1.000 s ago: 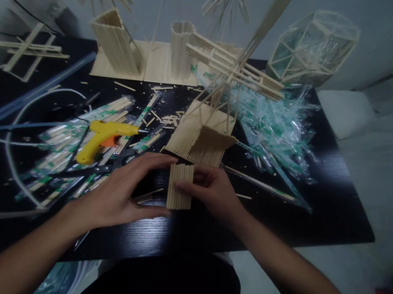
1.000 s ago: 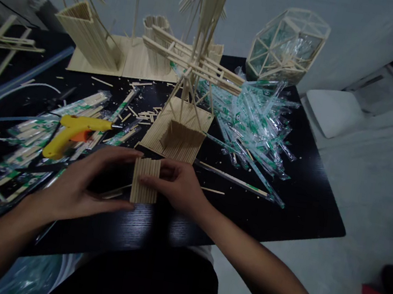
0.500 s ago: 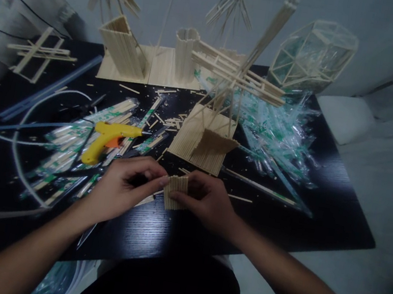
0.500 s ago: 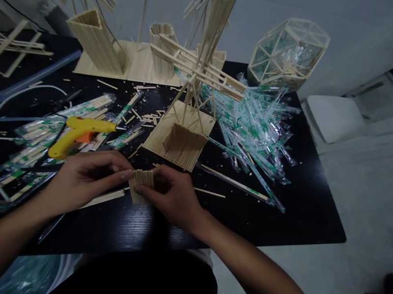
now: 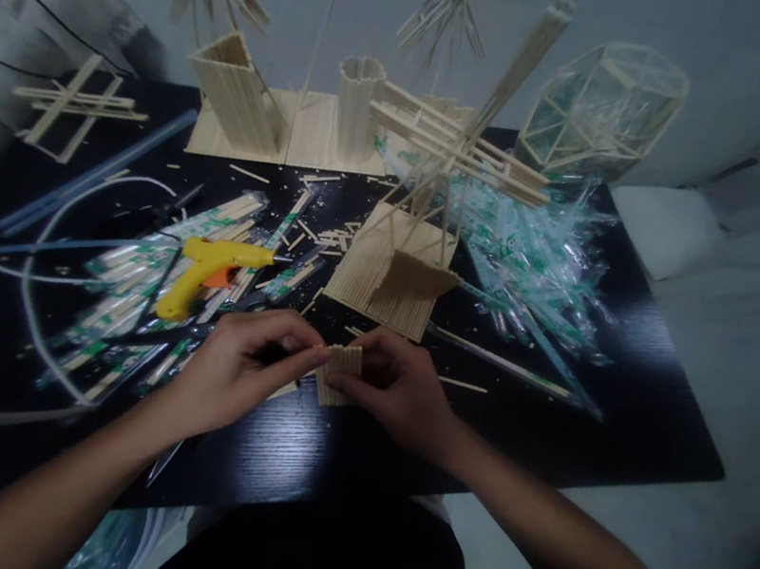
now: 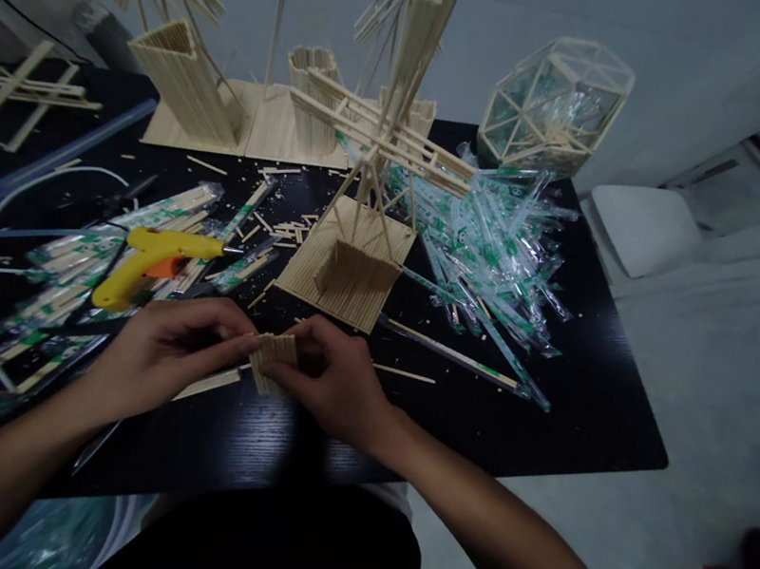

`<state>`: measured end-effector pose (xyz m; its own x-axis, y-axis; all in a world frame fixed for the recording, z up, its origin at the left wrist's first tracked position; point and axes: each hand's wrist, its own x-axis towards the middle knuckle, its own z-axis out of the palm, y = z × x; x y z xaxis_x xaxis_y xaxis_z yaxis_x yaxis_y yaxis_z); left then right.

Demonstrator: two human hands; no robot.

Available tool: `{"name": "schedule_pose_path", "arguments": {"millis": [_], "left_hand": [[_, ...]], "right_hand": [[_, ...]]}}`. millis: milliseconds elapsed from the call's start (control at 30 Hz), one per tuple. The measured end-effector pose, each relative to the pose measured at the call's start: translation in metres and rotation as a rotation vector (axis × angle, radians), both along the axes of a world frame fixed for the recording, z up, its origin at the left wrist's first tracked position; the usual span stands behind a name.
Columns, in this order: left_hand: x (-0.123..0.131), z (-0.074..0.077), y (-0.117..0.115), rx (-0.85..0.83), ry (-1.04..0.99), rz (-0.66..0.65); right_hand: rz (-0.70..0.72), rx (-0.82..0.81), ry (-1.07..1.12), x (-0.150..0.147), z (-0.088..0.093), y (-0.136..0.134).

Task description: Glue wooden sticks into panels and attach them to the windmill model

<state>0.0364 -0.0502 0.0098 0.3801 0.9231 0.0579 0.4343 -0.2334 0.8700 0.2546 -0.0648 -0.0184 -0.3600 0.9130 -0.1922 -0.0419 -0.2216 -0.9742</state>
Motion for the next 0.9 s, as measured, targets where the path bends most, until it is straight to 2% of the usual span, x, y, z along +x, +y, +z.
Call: {"name": "schedule_pose_path", "arguments": {"millis": [267, 433, 500, 633, 700, 800, 900], "left_hand": [[-0.004, 0.005, 0.0, 0.115, 0.034, -0.032], [-0.005, 0.006, 0.0, 0.056, 0.0, -0.003], [-0.006, 0.005, 0.001, 0.032, -0.023, 0.047], [-0.011, 0.003, 0.003, -0.029, -0.11, 0.253], [-0.013, 0.002, 0.004, -0.064, -0.156, 0.31], [-0.012, 0.003, 0.005, -0.086, -0.198, 0.272], [-0.007, 0.004, 0.004, -0.069, -0.166, 0.102]], "right_hand": [[0.009, 0.018, 0.017, 0.001, -0.002, 0.002], [0.041, 0.057, -0.009, 0.002, 0.0, 0.002], [0.042, 0.105, -0.063, 0.003, 0.001, 0.001], [0.053, 0.175, -0.141, 0.005, 0.004, 0.0], [0.055, 0.187, -0.14, 0.005, 0.004, 0.0], [0.04, 0.212, -0.16, 0.005, 0.003, 0.0], [0.028, 0.246, -0.162, 0.004, 0.001, -0.001]]}}
